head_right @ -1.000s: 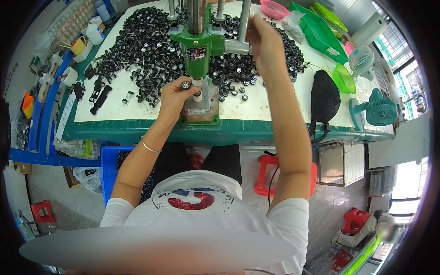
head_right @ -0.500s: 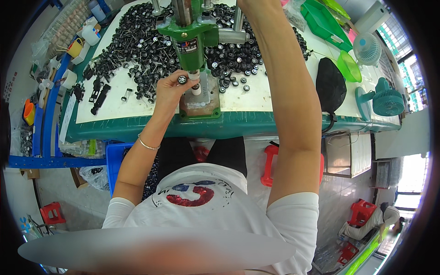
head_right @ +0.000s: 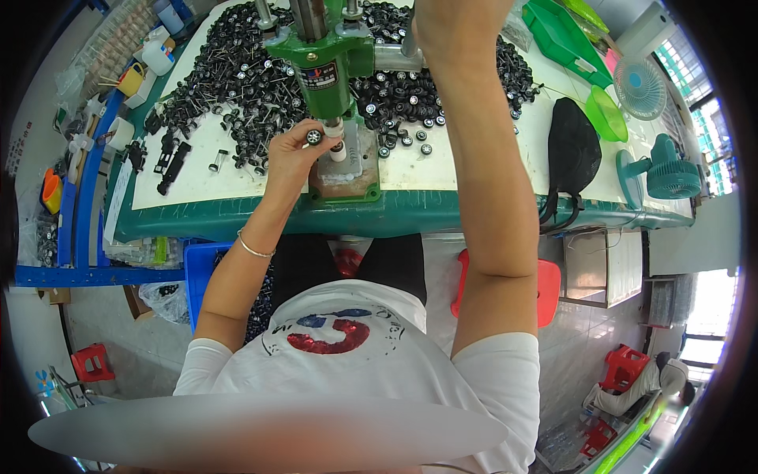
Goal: The person assembles small toy wheels or industrial casters by hand, using a small manual press to join metal axles and plastic hubs into finished assemblies.
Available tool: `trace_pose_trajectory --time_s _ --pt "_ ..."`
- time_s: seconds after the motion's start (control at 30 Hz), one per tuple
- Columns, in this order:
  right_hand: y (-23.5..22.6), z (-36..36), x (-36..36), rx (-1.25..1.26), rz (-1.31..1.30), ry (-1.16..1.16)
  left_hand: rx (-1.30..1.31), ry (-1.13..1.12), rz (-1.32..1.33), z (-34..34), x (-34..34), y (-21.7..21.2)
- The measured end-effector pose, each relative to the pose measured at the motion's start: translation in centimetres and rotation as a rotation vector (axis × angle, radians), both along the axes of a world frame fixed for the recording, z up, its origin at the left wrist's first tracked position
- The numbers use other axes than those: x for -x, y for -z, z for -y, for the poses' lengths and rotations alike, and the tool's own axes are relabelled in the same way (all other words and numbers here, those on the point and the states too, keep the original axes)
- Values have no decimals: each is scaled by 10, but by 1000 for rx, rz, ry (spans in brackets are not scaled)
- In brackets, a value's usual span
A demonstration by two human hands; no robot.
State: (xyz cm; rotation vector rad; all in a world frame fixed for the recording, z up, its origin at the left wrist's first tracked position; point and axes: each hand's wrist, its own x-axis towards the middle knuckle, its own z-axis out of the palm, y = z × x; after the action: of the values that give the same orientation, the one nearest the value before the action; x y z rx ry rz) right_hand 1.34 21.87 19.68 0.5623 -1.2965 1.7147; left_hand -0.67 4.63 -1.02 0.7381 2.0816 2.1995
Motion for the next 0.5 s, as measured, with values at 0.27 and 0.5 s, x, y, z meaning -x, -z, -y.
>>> trace_pose_trajectory --time_s 0.27,0.5 --pt "24 2 -19 -68 -303 -1 -73 26 134 -3 -2 3" --pt "19 6 -16 -54 -279 -34 -121 67 269 -4 -5 8"
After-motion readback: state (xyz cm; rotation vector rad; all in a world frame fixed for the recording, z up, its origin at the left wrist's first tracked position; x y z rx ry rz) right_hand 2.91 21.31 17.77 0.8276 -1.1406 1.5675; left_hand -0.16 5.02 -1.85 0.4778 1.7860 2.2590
